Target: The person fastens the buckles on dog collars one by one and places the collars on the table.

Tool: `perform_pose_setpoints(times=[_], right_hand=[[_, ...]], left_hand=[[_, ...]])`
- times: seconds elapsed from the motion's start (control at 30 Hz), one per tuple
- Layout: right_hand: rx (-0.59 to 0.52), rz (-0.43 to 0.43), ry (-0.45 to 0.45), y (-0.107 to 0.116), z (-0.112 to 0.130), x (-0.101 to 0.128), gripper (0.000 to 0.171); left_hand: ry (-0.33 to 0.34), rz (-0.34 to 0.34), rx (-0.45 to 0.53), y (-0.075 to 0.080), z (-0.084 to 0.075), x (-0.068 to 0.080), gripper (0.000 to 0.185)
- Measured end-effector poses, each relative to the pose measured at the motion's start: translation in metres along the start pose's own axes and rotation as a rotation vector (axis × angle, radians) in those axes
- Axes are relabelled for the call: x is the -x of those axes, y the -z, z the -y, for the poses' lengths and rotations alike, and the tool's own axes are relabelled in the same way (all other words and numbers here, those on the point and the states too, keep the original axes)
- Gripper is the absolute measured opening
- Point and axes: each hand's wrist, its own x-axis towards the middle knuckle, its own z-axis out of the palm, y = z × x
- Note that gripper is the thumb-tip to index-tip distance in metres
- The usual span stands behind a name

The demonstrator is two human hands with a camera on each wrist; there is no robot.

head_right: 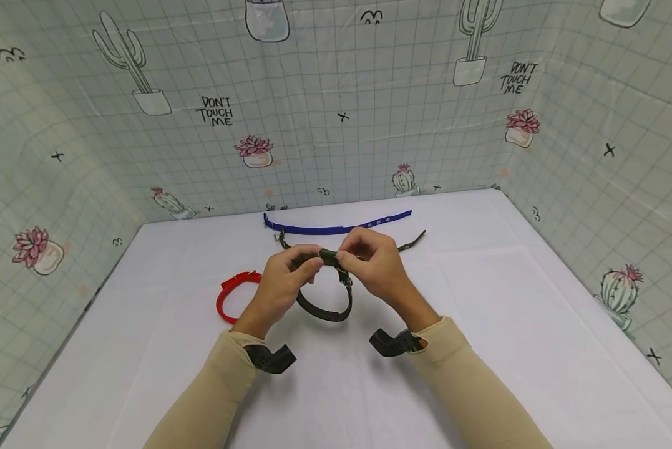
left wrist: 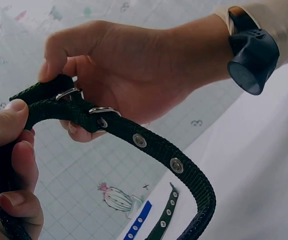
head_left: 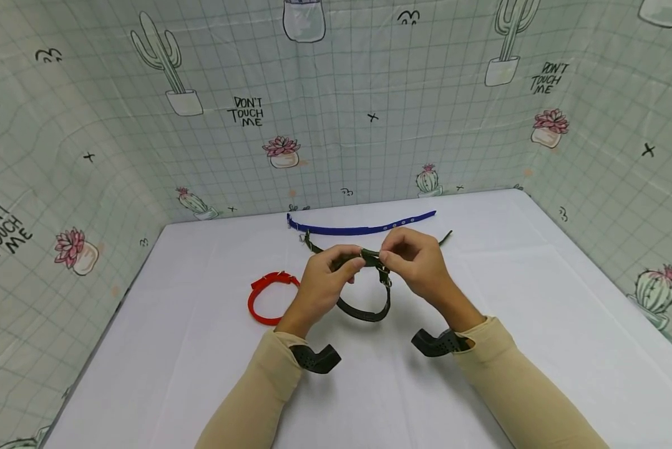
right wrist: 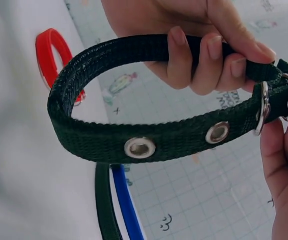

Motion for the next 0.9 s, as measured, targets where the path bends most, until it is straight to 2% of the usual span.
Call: perform_pose_setpoints(times=[0.27, 0.47, 0.9], right_hand=[[-0.051, -0.006, -0.001, 0.0003, -0.0002, -0.0008, 0.013], [-0.053, 0.037, -0.015, 0.0017, -0.0010, -0.0016, 0.013], [0.028, 0.093, -0.092, 0.0054, 0.0016, -0.0013, 0.010]], left_hand=[[-0.047, 0.001, -0.010, -0.0006, -0.0021, -0.0004, 0.025], [-0.059, -0.002, -0.005, 0.0001, -0.0014, -0.0001, 0.024], [-0.070, -0.004, -0.018, 0.0004, -0.0017, 0.0001, 0.028]])
